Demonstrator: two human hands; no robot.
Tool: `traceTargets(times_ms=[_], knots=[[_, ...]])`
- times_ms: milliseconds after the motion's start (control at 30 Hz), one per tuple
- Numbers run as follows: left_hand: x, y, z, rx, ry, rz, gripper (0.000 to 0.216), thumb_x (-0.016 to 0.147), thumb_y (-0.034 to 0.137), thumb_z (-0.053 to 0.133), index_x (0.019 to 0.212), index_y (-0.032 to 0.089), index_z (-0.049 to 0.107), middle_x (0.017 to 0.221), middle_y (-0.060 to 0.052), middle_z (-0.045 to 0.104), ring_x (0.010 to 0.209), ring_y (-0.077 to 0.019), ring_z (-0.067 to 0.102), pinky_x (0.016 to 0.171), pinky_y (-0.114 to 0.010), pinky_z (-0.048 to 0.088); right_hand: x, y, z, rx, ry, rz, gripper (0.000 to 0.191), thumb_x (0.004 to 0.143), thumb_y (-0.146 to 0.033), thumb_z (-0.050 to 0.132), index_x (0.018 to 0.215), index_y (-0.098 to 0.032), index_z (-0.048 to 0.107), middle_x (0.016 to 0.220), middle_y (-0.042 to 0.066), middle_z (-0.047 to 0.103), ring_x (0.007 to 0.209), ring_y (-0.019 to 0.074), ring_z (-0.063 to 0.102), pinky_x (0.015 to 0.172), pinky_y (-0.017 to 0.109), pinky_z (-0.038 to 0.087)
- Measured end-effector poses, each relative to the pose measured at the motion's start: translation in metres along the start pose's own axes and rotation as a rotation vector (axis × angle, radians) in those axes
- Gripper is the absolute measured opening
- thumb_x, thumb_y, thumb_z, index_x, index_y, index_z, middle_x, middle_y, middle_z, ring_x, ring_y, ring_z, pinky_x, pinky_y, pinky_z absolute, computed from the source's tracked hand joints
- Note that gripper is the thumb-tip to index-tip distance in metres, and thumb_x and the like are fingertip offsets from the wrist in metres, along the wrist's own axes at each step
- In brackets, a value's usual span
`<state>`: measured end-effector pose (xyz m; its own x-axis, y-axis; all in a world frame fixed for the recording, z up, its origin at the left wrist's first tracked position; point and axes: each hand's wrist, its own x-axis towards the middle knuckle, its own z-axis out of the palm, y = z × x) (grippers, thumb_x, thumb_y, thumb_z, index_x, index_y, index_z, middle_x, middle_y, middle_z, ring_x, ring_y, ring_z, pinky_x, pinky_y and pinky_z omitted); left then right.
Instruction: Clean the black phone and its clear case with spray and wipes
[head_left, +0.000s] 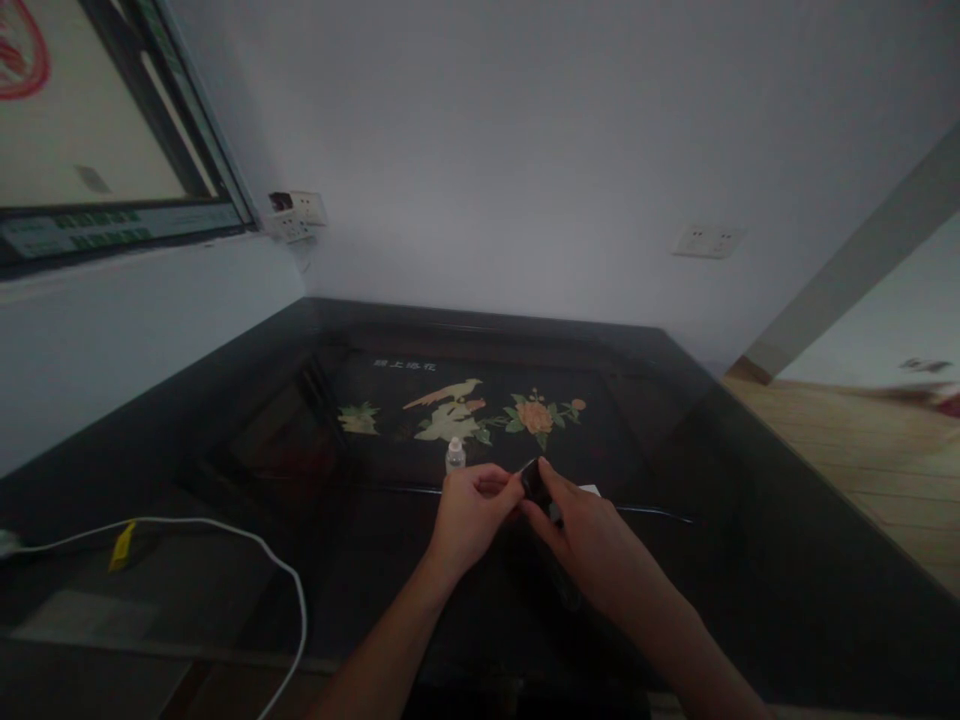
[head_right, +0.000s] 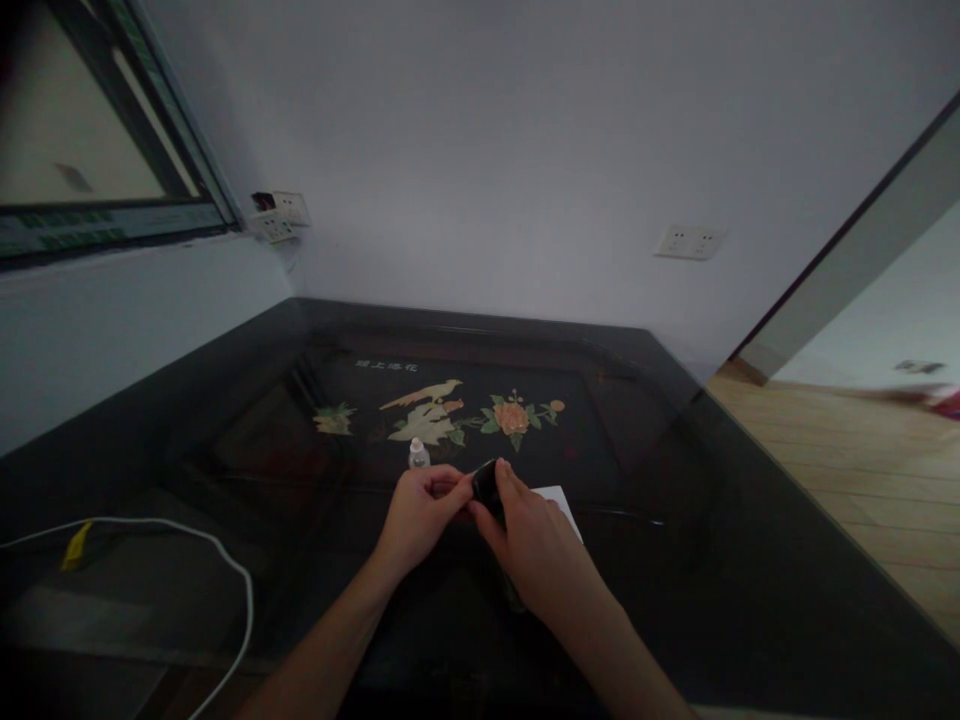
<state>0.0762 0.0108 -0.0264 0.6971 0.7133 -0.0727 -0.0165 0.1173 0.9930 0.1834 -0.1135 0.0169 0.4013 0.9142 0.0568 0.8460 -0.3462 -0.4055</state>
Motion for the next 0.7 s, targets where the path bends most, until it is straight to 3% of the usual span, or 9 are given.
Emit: traceTargets(times_ms=[200, 433, 533, 633, 700], knots=[[-0.004, 0.003, -0.002, 0.071, 0.004, 0.02, 0.029, 0.081, 0.043, 0.071, 0.074, 0.015, 0.07, 0.07, -0.006, 0.073, 0.062, -0.017, 0.068, 0.057, -0.024, 0.052, 0.0, 0.0, 0.004, 0.001, -0.043, -0.04, 0.054, 0.103, -0.033, 0.044, 0.15, -0.006, 0.046, 0.145, 0.025, 0.056, 0.122, 0.0377, 0.066, 0.097, 0.049, 0.055], [-0.018, 0.012, 0.007, 0.133, 0.045, 0.009, 0.024, 0.082, 0.038, 0.069, 0.071, 0.017, 0.063, 0.067, -0.004, 0.069, 0.061, -0.0155, 0.065, 0.055, -0.022, 0.049, 0.003, -0.005, 0.012, -0.058, -0.073, 0.05, 0.05, 0.102, -0.027, 0.042, 0.146, -0.006, 0.05, 0.121, 0.026, 0.072, 0.097, 0.0371, 0.076, 0.077, 0.045, 0.058], [-0.026, 0.012, 0.009, 0.015, 0.021, -0.125, 0.021, 0.083, 0.035, 0.065, 0.096, 0.019, 0.058, 0.069, 0.0, 0.068, 0.061, -0.0171, 0.066, 0.054, -0.025, 0.052, -0.001, -0.005, 0.014, -0.034, -0.076, 0.002, 0.049, 0.102, -0.029, 0.043, 0.146, -0.009, 0.053, 0.118, 0.024, 0.074, 0.096, 0.0351, 0.077, 0.075, 0.042, 0.059], [-0.032, 0.01, 0.005, 0.008, -0.011, -0.167, 0.047, 0.086, 0.031, 0.062, 0.128, 0.021, 0.046, 0.082, -0.003, 0.072, 0.071, -0.0205, 0.071, 0.058, -0.028, 0.056, -0.006, -0.005, 0.014, 0.001, -0.074, -0.077, 0.048, 0.102, -0.028, 0.04, 0.145, -0.012, 0.053, 0.12, 0.021, 0.074, 0.095, 0.0327, 0.077, 0.077, 0.04, 0.059], [-0.034, 0.009, 0.001, 0.084, -0.026, -0.128, 0.044, 0.087, 0.03, 0.059, 0.129, 0.021, 0.05, 0.09, -0.006, 0.074, 0.08, -0.0216, 0.072, 0.063, -0.028, 0.057, -0.01, -0.005, 0.016, 0.003, -0.089, -0.116, 0.048, 0.102, -0.025, 0.036, 0.145, -0.011, 0.053, 0.126, 0.022, 0.071, 0.098, 0.0326, 0.077, 0.079, 0.041, 0.06]])
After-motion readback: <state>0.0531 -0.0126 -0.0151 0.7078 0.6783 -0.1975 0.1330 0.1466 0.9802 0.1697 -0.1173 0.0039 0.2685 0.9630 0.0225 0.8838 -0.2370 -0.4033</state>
